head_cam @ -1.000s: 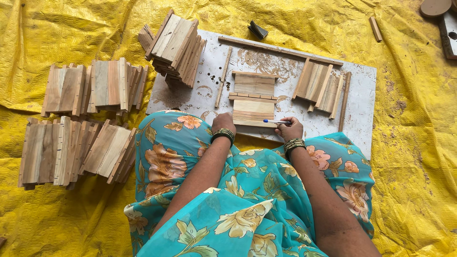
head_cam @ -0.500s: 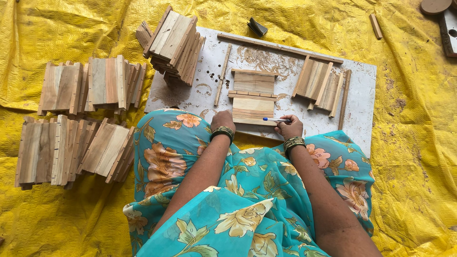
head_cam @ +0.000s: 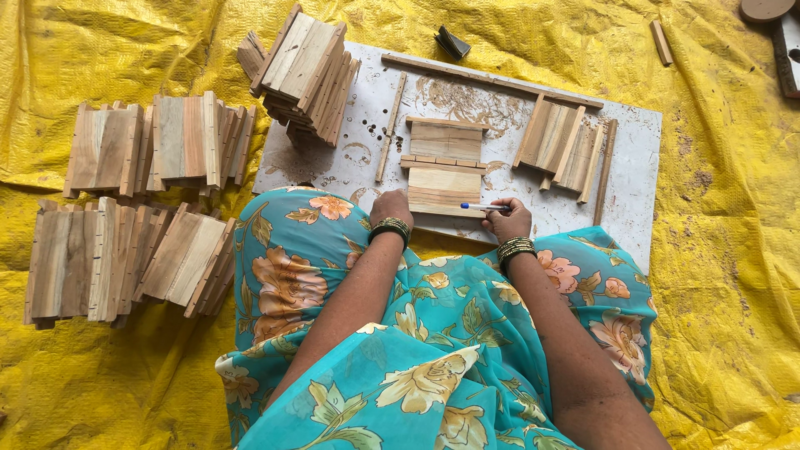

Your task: The person sits on the floor with a board on their lap, marking lines on small wooden pieces with a pen and stacking the marked pieces into piles beside the board. They pick up individual pieces, hold them steady, draw marks, and place finished pieces onto stacks of similar wooden parts.

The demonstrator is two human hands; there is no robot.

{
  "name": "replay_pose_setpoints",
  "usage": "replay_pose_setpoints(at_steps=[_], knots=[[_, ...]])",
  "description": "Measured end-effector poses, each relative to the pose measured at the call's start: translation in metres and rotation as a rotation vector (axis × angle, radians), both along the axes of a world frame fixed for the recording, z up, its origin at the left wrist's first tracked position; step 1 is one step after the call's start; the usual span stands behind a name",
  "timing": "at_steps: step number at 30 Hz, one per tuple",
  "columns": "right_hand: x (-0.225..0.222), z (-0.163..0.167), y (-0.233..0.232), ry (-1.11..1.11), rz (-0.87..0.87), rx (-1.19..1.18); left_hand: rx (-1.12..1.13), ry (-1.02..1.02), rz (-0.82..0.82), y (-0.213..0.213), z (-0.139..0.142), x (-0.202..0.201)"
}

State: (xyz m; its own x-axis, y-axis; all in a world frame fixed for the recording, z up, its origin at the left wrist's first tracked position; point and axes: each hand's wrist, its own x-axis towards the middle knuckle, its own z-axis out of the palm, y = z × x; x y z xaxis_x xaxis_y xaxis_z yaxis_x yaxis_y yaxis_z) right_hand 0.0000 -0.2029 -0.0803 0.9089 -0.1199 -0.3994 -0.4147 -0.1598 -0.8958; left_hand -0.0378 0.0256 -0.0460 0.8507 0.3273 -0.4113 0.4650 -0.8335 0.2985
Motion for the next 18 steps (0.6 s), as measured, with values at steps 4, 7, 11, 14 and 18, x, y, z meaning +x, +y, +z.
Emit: replay_pose_setpoints(at_steps=[4, 7, 11, 14, 18], knots=[[-0.0022, 0.0006, 0.001, -0.019, 0.007, -0.038, 0.006, 0.006, -0.009, 0.0006, 0.0002, -0.0004], [-0.0039, 0.0002, 0.0015, -0.05, 0.032, -0.086, 0.0, 0.013, -0.023, 0.0008, 0.0017, -0.0024], [-0.0036, -0.0009, 0.0013, -0.047, 0.028, -0.077, -0.01, 0.03, -0.014, 0.0004, 0.0033, -0.0039], [-0.003, -0.0025, 0.0009, -0.041, 0.023, -0.057, -0.005, 0.041, -0.015, 0.0006, 0.0022, -0.003], [-0.0024, -0.0033, 0.0009, -0.045, 0.02, -0.045, 0.002, 0.035, -0.021, 0.0011, 0.0004, -0.0016]])
